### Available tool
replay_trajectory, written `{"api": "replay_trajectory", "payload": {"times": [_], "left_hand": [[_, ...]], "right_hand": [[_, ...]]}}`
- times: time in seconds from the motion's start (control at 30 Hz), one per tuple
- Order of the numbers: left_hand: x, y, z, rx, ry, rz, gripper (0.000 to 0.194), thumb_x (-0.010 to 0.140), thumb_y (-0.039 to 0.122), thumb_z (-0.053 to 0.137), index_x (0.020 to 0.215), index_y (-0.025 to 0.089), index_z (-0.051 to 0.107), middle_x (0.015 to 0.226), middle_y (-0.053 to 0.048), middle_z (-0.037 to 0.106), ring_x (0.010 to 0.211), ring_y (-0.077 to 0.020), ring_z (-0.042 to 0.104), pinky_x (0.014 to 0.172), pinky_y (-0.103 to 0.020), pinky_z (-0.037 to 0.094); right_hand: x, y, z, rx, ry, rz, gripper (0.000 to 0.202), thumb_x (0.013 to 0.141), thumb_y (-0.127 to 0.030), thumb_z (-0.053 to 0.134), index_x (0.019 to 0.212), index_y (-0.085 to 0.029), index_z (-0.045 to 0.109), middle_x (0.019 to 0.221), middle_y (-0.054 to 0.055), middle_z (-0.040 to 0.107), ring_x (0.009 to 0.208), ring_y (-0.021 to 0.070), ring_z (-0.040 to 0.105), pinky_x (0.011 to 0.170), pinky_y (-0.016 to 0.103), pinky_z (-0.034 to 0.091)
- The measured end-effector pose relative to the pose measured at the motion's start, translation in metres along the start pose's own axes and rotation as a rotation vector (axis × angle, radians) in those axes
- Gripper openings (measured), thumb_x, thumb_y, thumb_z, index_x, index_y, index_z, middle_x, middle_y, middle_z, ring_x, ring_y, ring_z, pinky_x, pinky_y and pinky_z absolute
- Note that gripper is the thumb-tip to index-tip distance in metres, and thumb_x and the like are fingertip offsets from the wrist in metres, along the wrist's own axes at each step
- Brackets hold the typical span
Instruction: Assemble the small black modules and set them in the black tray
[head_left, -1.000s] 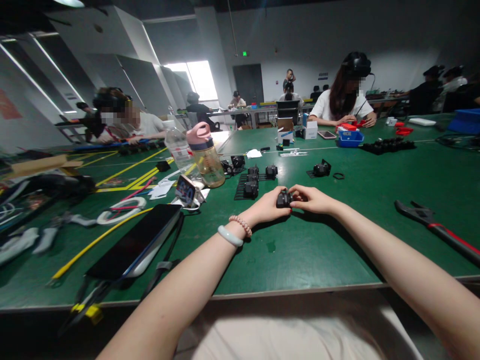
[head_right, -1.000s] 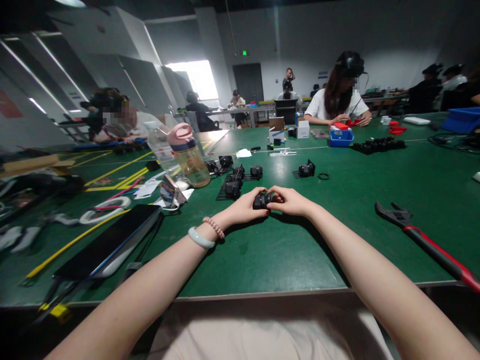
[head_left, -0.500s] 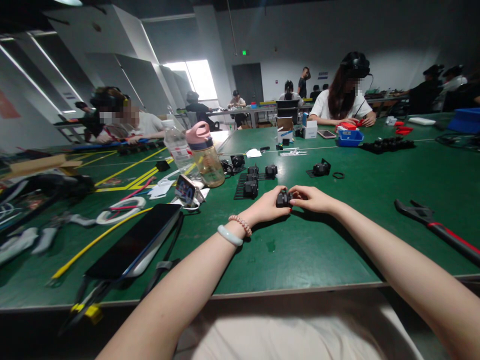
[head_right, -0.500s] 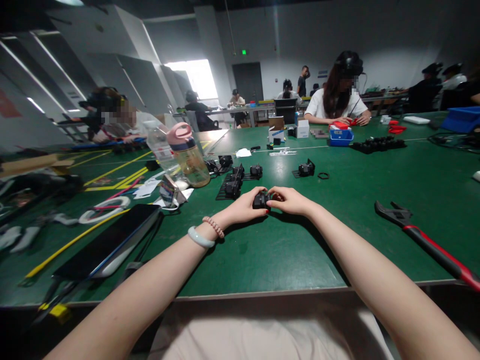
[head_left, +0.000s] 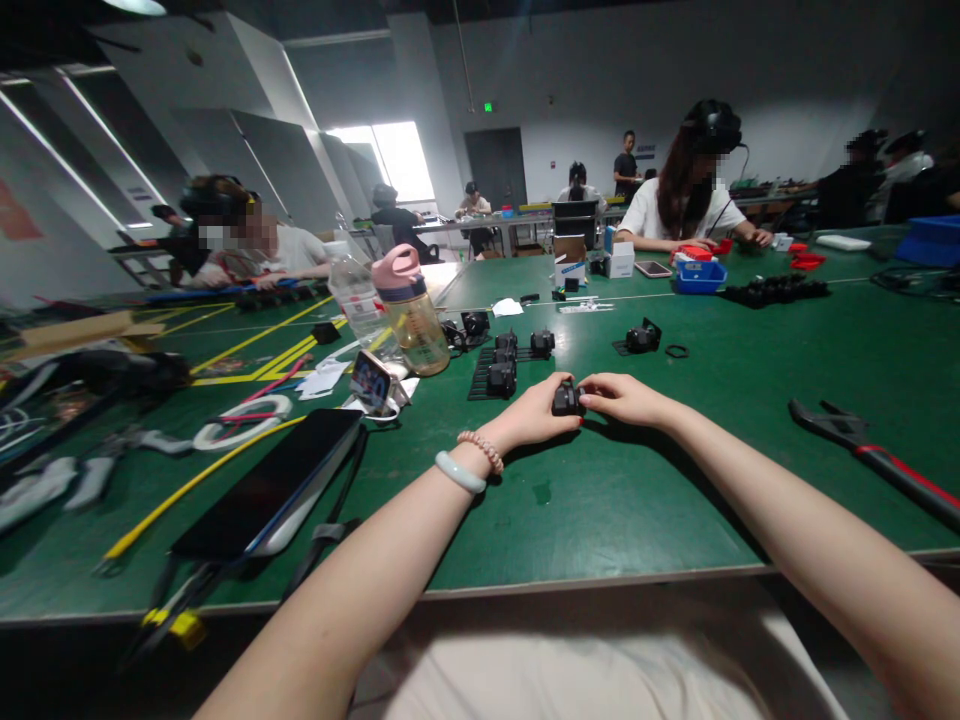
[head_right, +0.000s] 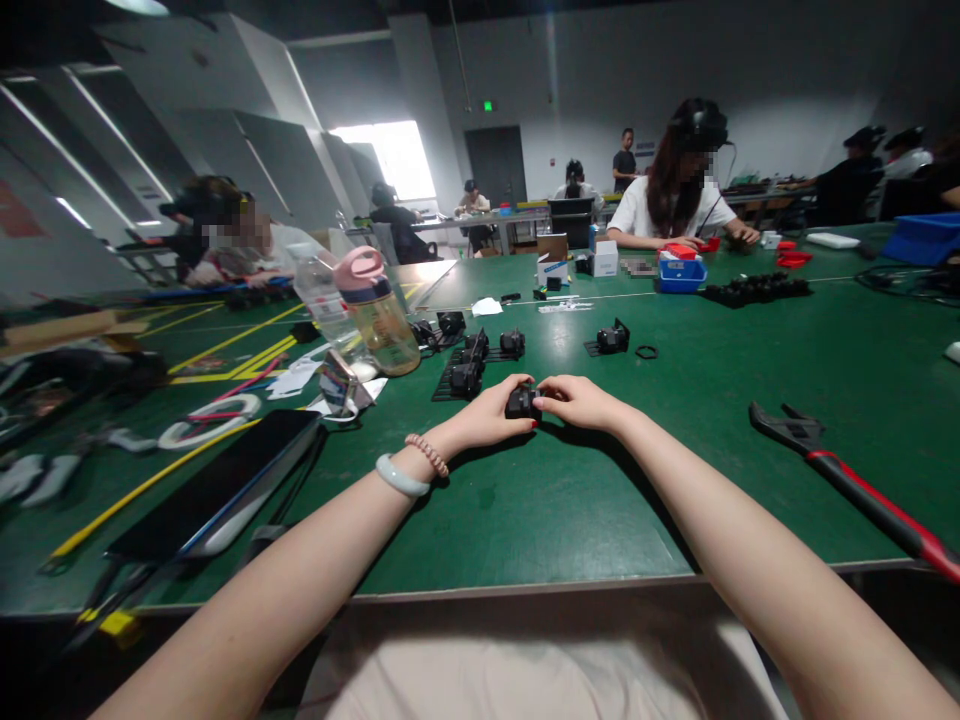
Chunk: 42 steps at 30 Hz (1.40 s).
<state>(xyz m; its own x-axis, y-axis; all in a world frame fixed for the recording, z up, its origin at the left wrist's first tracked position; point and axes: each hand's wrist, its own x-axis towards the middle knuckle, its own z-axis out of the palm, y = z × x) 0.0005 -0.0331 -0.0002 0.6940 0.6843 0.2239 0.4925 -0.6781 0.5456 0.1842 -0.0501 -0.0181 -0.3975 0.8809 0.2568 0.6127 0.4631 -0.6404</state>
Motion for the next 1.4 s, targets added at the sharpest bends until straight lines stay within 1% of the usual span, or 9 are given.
{"api": "replay_trajectory", "payload": {"times": [0.33,0.57,0.77,0.9,1.07,1.4], "left_hand": [[0.0000,0.0019,-0.0007,0.008,-0.003,-0.009,0.057,0.060,0.031,0.056,0.111,0.017,0.037,0.097,-0.004,0.052,0.085,-0.0170,0.050,0.076,-0.028,0.039],[-0.0005,0.0048,-0.0019,-0.013,-0.002,-0.030,0.056,0.059,0.030,0.056,0.111,0.017,0.037,0.097,-0.004,0.052,0.087,-0.0178,0.050,0.077,-0.029,0.039],[-0.0016,0.0067,-0.0036,-0.037,-0.018,-0.017,0.053,0.060,0.029,0.055,0.109,0.017,0.039,0.098,-0.004,0.052,0.086,-0.0178,0.050,0.076,-0.029,0.039],[-0.0021,0.0066,-0.0041,-0.042,-0.015,-0.012,0.055,0.060,0.031,0.055,0.110,0.017,0.039,0.100,-0.006,0.052,0.087,-0.0187,0.051,0.077,-0.030,0.039],[-0.0024,0.0081,-0.0042,-0.052,-0.013,-0.040,0.055,0.060,0.033,0.055,0.110,0.016,0.039,0.099,-0.006,0.053,0.087,-0.0193,0.051,0.077,-0.032,0.039],[-0.0022,0.0047,-0.0030,-0.040,-0.019,-0.024,0.056,0.060,0.034,0.055,0.110,0.017,0.039,0.100,-0.006,0.053,0.087,-0.0187,0.051,0.077,-0.030,0.039]], "right_hand": [[0.0014,0.0012,0.0001,-0.026,0.005,0.001,0.036,0.075,-0.042,0.040,0.088,-0.014,0.058,0.079,0.005,0.058,0.071,0.0136,0.049,0.065,0.026,0.037],[0.0002,-0.0003,0.0000,-0.006,0.008,0.015,0.038,0.074,-0.044,0.041,0.089,-0.014,0.057,0.078,0.006,0.058,0.069,0.0135,0.049,0.063,0.026,0.037],[-0.0030,0.0000,0.0005,0.092,-0.009,-0.012,0.046,0.068,-0.044,0.050,0.103,-0.015,0.044,0.078,0.003,0.056,0.065,0.0113,0.048,0.059,0.024,0.037],[-0.0035,-0.0005,-0.0001,0.128,-0.036,-0.053,0.051,0.064,-0.041,0.055,0.107,-0.018,0.039,0.076,0.000,0.053,0.061,0.0090,0.045,0.056,0.022,0.036],[-0.0031,0.0000,-0.0001,0.140,-0.039,-0.060,0.048,0.062,-0.039,0.057,0.103,-0.018,0.040,0.077,0.000,0.051,0.061,0.0083,0.044,0.055,0.021,0.036],[-0.0024,0.0004,0.0017,0.131,-0.034,-0.034,0.042,0.064,-0.036,0.055,0.100,-0.018,0.043,0.075,0.000,0.052,0.060,0.0084,0.044,0.056,0.021,0.035]]}}
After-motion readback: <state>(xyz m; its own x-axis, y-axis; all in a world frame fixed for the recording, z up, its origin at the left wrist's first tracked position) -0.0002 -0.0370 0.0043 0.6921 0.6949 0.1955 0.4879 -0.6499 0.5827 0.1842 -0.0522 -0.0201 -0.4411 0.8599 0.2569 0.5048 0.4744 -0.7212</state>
